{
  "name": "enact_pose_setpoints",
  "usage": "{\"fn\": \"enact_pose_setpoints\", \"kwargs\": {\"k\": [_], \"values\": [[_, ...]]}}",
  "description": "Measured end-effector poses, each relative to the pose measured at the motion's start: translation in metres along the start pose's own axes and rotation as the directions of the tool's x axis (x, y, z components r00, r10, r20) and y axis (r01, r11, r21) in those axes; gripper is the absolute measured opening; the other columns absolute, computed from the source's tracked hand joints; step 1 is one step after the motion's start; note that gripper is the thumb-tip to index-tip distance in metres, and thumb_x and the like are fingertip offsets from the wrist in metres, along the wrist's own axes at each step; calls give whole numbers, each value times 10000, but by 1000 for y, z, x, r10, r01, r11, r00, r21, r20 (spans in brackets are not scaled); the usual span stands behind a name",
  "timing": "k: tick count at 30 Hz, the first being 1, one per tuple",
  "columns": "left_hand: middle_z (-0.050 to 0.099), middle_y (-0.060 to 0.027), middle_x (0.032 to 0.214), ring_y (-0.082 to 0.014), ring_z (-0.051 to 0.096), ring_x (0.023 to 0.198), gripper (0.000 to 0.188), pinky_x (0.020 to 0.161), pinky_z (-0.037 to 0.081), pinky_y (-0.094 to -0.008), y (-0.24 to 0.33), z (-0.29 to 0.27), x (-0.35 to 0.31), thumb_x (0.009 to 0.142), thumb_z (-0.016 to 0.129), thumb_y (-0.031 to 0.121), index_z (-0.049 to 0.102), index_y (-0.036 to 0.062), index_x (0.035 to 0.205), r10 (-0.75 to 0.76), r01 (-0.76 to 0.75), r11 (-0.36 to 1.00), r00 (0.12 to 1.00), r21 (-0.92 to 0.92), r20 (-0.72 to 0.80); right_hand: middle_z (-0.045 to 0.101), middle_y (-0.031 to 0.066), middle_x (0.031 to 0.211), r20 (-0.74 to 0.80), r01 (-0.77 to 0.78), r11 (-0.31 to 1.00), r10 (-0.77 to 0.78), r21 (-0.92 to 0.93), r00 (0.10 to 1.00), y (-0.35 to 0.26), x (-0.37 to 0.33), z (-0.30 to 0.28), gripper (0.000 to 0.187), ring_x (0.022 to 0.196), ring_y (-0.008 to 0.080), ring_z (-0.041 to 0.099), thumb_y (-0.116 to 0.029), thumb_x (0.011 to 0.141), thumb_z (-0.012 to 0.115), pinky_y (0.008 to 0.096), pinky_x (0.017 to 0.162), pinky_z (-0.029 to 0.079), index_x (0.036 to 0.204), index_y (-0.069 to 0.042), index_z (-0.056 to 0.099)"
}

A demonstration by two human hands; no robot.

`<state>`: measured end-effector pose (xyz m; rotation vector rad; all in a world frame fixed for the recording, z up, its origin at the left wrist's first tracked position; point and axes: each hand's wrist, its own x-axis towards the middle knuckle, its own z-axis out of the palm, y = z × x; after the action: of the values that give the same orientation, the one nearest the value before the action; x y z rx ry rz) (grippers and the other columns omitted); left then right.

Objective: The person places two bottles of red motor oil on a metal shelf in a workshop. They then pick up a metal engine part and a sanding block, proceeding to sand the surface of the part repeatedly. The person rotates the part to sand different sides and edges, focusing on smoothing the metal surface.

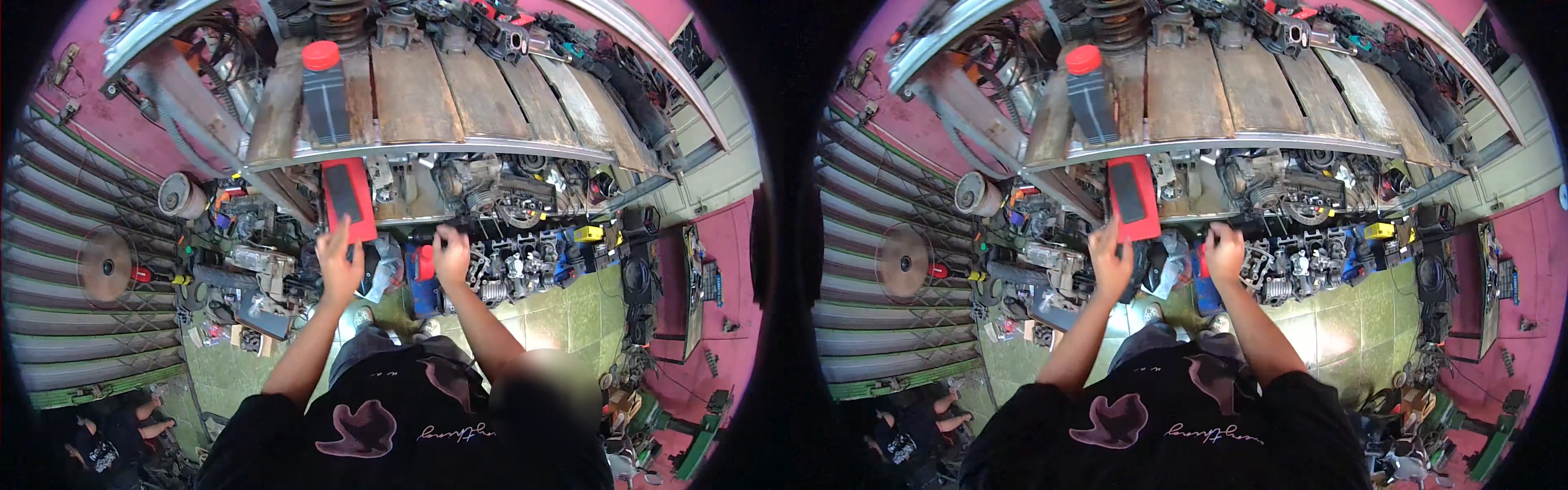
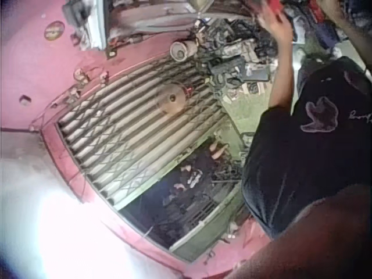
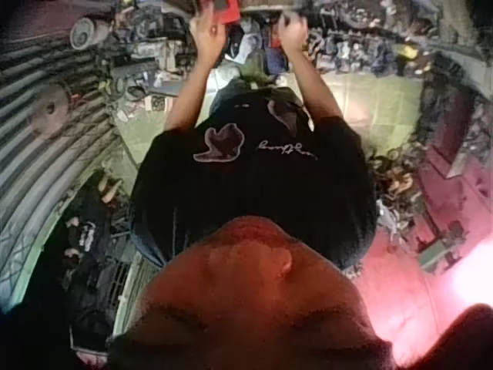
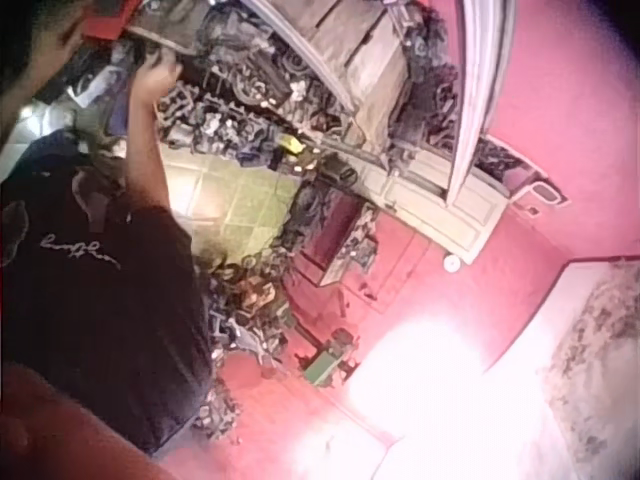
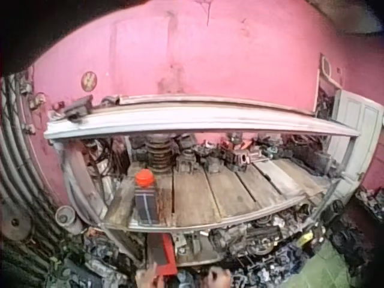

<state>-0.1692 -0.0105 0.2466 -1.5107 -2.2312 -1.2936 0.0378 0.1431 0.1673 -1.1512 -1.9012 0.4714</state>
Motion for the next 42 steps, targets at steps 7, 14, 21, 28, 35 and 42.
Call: {"fn": "enact_pose_setpoints", "kwargs": {"k": [7, 14, 21, 28, 35, 42], "values": [[633, -251, 1364, -384, 652, 1094, 749, 976, 445, -494, -19, 145, -139, 809, 748, 68, 472, 1, 1503, -159, 231, 971, 812, -59, 562, 745, 216, 1110, 565, -183, 796, 551, -577, 614, 87, -70, 18, 619, 1068, 383, 704, -397, 822, 800, 474, 954, 553, 1291, -28, 638], [385, -90, 1649, -380, 537, 1269, 903, 990, 447, -518, -18, 253, -105, 829, 712, 127, 297, 147, 1631, -191, 61, 978, 640, 199, 744, 741, 196, 1127, 447, -325, 709, 668, -626, 595, 129, -81, 107, 378, 1181, 388, 643, -285, 918, 631, 490, 970, 536, 1172, -6, 652], [540, -40, 1464, -335, 510, 1230, 911, 973, 420, -513, -43, 254, -84, 740, 820, 123, 429, 236, 1556, 25, -195, 973, 606, 119, 795, 737, 186, 1114, 453, -393, 745, 650, -539, 611, 122, -66, 107, 440, 1114, 369, 647, -276, 798, 754, 427, 989, 517, 1110, 17, 648], [586, -52, 1436, -312, 518, 1261, 847, 1020, 429, -479, -61, 206, -67, 673, 903, 234, 574, 200, 1453, 180, -185, 980, 629, -80, 756, 721, 160, 1165, 673, -28, 920, 307, -392, 673, 98, -52, 48, 689, 1147, 349, 579, -395, 624, 891, 478, 986, 464, 1164, -43, 649], [706, -113, 1201, -326, 601, 1157, 708, 1010, 450, -460, -23, 90, -21, 684, 922, 356, 677, 122, 1306, 187, -1, 959, 755, -284, 628, 743, 90, 1103, 823, 196, 980, -90, -27, 561, 7, 35, -36, 677, 1090, 317, 552, -377, 580, 868, 462, 932, 394, 1199, -152, 711], [678, -132, 1046, -324, 593, 1030, 645, 940, 464, -445, 16, -11, 25, 621, 954, 305, 701, 37, 1150, 72, 18, 958, 951, -286, 300, 725, 44, 1251, 819, 336, 901, -402, 274, 410, -135, 144, -88, 745, 1136, 297, 533, -294, 593, 852, 436, 1005, 344, 1310, -176, 685]]}}
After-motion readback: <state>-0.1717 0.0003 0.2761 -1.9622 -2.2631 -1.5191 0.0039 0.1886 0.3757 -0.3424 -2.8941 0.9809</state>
